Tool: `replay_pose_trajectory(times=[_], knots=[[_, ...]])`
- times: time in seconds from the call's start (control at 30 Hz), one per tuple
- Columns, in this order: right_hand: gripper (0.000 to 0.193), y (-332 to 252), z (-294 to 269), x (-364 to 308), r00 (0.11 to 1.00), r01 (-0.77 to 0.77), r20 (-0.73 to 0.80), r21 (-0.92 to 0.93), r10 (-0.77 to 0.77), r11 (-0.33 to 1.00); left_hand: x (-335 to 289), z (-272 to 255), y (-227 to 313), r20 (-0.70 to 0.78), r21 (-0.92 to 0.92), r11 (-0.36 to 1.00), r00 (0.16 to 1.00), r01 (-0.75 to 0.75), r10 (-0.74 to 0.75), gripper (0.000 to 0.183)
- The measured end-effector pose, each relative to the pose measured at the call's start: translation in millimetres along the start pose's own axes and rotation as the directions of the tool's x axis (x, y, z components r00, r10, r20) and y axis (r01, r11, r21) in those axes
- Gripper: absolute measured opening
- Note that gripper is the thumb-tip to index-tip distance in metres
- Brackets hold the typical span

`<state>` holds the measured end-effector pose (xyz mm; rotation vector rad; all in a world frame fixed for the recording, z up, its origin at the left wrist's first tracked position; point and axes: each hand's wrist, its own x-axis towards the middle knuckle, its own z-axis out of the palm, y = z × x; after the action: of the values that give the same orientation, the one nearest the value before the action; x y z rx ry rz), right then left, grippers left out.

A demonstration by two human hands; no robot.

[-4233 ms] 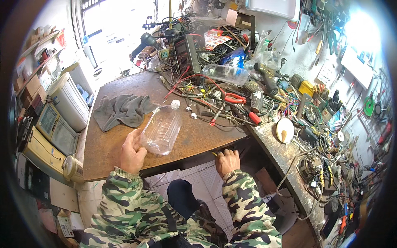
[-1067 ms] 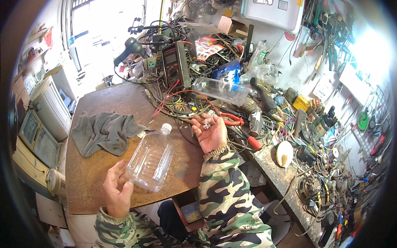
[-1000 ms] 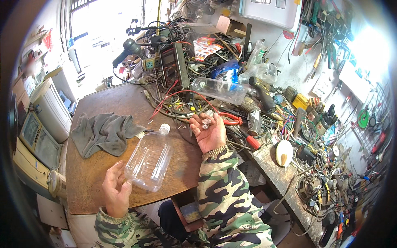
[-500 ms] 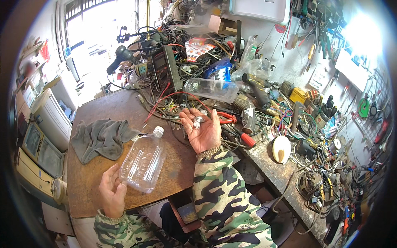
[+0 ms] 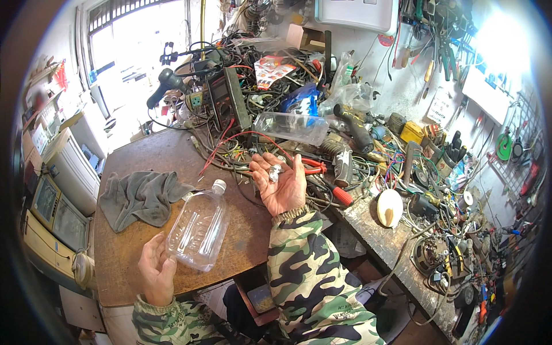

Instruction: The person uses a small tool to scrape or clean the inside of a plastic bottle, then retrieves a small metallic component and manipulates it with both hands, appearing to assemble or adjust its parts. The work is performed at a cluttered electronics workbench.

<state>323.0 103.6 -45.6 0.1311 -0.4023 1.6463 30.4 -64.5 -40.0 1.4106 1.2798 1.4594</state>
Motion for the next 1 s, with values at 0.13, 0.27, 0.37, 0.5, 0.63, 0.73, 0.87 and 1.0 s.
replay_pose_trajectory(times=[0.13,0.27,0.37,0.5,0.63,0.73,0.87,1.0], knots=[[0.072,-2,-3,0,1.000,-0.013,0.010,-0.023,0.013,1.000,1,-1,-3,0.000,0.004,1.000,1.000,-0.008,0.008,0.057],[0.049,-1,-1,1,0.996,0.012,-0.089,-0.110,-0.022,0.994,0,-1,-5,-0.007,-0.004,1.000,1.000,-0.010,0.010,0.056],[0.040,7,4,0,0.982,0.049,-0.155,-0.336,-0.107,0.941,0,-1,-3,-0.012,-0.009,1.000,1.000,-0.005,0.004,0.055],[0.049,12,2,1,0.981,-0.002,-0.163,-0.541,-0.102,0.841,0,-1,-3,0.001,-0.024,1.000,1.000,-0.001,0.001,0.054],[0.040,21,4,-1,0.983,-0.015,-0.149,-0.662,-0.112,0.749,-1,-3,-12,-0.035,-0.022,0.999,0.999,-0.024,0.023,0.055],[0.033,20,7,-4,0.978,-0.042,-0.170,-0.723,-0.118,0.690,0,-4,-15,-0.009,-0.035,0.999,1.000,-0.028,0.028,0.053],[0.033,19,9,-4,0.960,-0.102,-0.251,-0.729,-0.124,0.677,-1,-5,-15,-0.010,-0.012,0.999,0.999,-0.052,0.052,0.054],[0.040,14,7,-1,0.961,-0.057,-0.244,-0.633,-0.129,0.772,-1,-5,-15,-0.016,0.003,0.999,0.999,-0.050,0.050,0.055]])
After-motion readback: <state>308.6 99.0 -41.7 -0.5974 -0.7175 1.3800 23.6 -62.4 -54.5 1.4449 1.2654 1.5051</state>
